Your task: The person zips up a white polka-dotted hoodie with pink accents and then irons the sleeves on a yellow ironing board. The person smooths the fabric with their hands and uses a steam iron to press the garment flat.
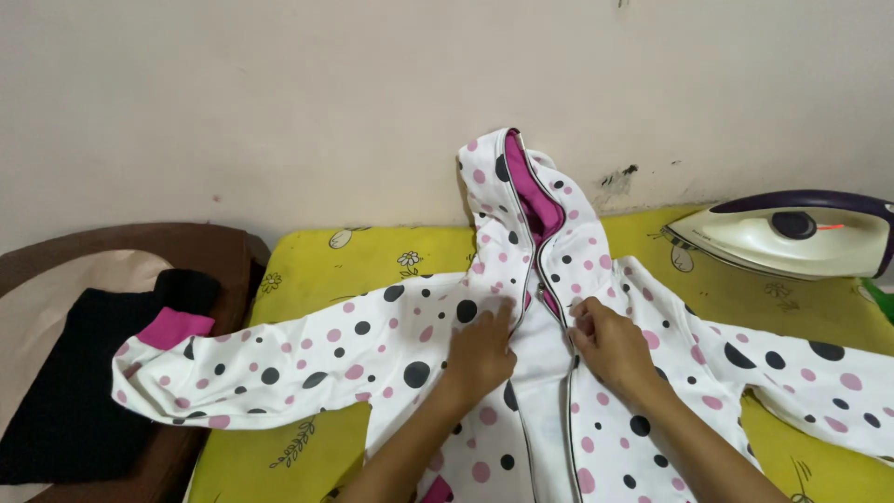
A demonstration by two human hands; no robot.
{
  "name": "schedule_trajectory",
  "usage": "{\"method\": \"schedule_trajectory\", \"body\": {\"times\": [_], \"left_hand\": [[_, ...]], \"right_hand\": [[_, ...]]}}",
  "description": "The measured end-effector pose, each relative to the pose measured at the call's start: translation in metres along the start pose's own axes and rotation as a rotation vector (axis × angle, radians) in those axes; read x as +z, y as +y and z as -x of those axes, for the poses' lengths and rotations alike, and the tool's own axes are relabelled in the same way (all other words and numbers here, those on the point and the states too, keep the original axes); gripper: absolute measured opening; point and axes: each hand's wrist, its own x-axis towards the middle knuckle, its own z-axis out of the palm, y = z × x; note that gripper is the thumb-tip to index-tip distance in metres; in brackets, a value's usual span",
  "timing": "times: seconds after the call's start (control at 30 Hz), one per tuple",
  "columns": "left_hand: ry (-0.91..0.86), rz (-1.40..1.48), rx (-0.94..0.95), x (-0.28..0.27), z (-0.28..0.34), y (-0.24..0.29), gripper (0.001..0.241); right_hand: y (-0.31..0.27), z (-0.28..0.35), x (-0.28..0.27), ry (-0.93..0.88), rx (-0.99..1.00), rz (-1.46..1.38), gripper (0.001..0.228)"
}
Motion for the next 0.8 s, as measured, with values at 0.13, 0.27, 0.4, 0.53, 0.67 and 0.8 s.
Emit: {"method": "schedule_trajectory", "body": {"times": [0.13, 0.27, 0.4, 0.53, 0.67, 0.8], "left_hand": [[0.080, 0.427, -0.192, -0.002, -0.007, -0.040, 0.066], [0.329, 1.251, -0.144, 0.024, -0.010, -0.090, 0.058], [0.393, 0.629, -0.205, -0.012, 0.014, -0.070, 0.064], [0.663, -0.139, 0.299, 0.013, -0.034, -0.012, 0.047], [0.379, -0.034, 0.230, 0.074, -0.113, 0.010, 0.012], [0.225, 0.311, -0.061, 0.019, -0.082, 0.057, 0.043]], "right_hand": [[-0.032, 0.003, -0.016, -0.066, -0.012, 0.092, 0.047], [-0.002, -0.032, 0.010, -0.014, 0.019, 0.132, 0.032], [0.044, -0.058, 0.038, 0.153, 0.136, -0.321, 0.015], [0.030, -0.048, 0.037, 0.252, 0.209, -0.839, 0.006], [0.041, -0.039, 0.014, 0.361, 0.149, -0.897, 0.012], [0.052, -0.039, 0.015, 0.391, -0.043, -0.332, 0.055]]}}
